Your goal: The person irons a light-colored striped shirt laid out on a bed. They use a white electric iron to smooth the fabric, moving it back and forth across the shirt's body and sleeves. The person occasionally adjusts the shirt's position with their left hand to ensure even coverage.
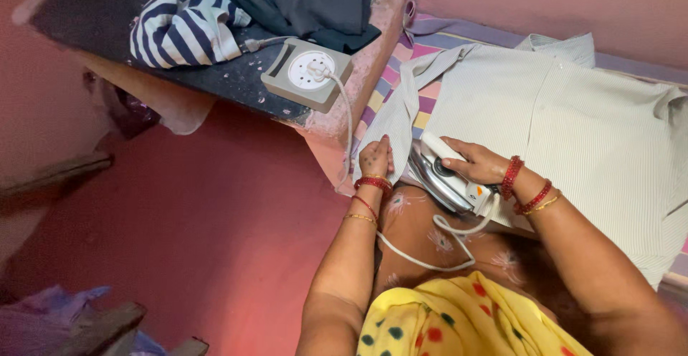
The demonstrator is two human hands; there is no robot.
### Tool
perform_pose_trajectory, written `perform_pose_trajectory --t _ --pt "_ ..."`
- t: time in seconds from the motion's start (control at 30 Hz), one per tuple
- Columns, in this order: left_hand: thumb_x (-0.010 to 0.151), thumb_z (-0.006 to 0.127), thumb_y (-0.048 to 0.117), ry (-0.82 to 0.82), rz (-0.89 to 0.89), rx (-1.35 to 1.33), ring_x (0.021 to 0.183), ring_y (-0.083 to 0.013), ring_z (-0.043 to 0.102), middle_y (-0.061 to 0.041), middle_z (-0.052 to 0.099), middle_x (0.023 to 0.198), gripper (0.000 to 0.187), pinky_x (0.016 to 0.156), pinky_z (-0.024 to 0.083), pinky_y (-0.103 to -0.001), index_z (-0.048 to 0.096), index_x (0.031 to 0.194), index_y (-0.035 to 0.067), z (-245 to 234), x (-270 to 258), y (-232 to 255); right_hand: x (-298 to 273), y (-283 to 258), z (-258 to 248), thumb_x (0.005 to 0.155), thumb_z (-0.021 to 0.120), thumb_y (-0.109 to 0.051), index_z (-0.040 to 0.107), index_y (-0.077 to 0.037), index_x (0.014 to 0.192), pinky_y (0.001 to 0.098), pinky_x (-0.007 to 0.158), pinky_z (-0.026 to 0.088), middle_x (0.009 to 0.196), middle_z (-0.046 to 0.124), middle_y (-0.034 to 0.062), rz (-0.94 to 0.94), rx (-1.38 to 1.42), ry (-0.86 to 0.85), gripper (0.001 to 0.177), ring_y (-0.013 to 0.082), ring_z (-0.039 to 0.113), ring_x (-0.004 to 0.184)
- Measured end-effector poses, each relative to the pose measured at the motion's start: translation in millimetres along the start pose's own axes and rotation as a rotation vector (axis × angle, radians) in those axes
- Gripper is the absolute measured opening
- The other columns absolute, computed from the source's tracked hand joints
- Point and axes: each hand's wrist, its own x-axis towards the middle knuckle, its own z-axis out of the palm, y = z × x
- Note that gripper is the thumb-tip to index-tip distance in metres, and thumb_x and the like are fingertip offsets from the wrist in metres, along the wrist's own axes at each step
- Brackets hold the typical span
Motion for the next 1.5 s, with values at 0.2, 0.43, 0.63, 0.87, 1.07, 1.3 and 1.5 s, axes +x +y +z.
perform_pose_trajectory --t 0.2,0.43,0.63,0.87,1.07,1.3,1.5 --pt "0.098 0.066 0.025 0.075 -0.041 -0.060 0.036 -0.0115 0.042 -0.005 0.054 0.054 0.038 0.033 0.030 -0.029 0.057 0.069 0.002 -2 -1 3 -9 6 -5 0.098 0.059 -0.028 0.040 -0.010 0.154 0.0325 0.106 0.044 0.138 0.064 0.0116 -0.009 0.004 -0.075 0.062 0.0193 0.059 0.124" --pt "0.099 0.067 0.025 0.048 -0.023 -0.032 0.039 -0.0096 0.042 -0.003 0.053 0.055 0.038 0.034 0.031 -0.027 0.056 0.069 0.004 -1 -8 9 1 -2 12 0.098 0.059 -0.031 0.041 -0.009 0.153 0.0344 0.106 0.045 0.137 0.063 0.0175 -0.033 -0.072 0.027 0.062 0.0262 0.062 0.124" --pt "0.098 0.067 0.025 0.028 0.003 -0.009 0.038 -0.0106 0.045 -0.004 0.054 0.055 0.038 0.034 0.033 -0.028 0.057 0.069 0.004 1 -8 8 -11 -16 19 0.097 0.058 -0.036 0.038 -0.011 0.155 0.0380 0.100 0.051 0.128 0.067 0.0222 0.106 -0.136 0.059 0.067 0.0335 0.068 0.114" --pt "0.097 0.068 0.023 0.043 0.009 0.050 0.037 -0.0121 0.046 -0.006 0.055 0.053 0.038 0.033 0.035 -0.029 0.056 0.067 0.003 4 -13 13 5 2 33 0.098 0.060 -0.036 0.040 -0.006 0.152 0.0416 0.096 0.052 0.122 0.068 0.0272 -0.013 -0.195 0.188 0.065 0.0376 0.069 0.110" --pt "0.092 0.072 0.024 0.009 0.068 0.199 0.040 -0.0161 0.052 -0.011 0.061 0.057 0.035 0.038 0.042 -0.033 0.059 0.068 0.002 3 -20 21 -14 -5 11 0.097 0.056 -0.038 0.038 -0.017 0.155 0.0400 0.097 0.054 0.120 0.071 0.0230 0.184 -0.230 0.040 0.064 0.0341 0.071 0.107" --pt "0.079 0.079 0.031 -0.058 0.402 0.834 0.067 -0.0242 0.067 -0.009 0.069 0.071 0.025 0.066 0.055 -0.039 0.068 0.083 0.009 30 -58 46 -49 -12 -9 0.097 0.057 -0.039 0.037 -0.022 0.155 0.0401 0.098 0.052 0.124 0.071 0.0199 0.220 -0.226 0.004 0.063 0.0315 0.069 0.111" --pt "0.072 0.076 0.013 -0.312 0.489 1.177 0.081 -0.0259 0.066 -0.008 0.070 0.088 0.010 0.072 0.053 -0.038 0.075 0.081 0.012 19 -49 25 -71 -11 -15 0.097 0.053 -0.041 0.035 -0.026 0.156 0.0417 0.097 0.054 0.123 0.070 0.0205 0.301 -0.241 0.014 0.063 0.0348 0.071 0.109"
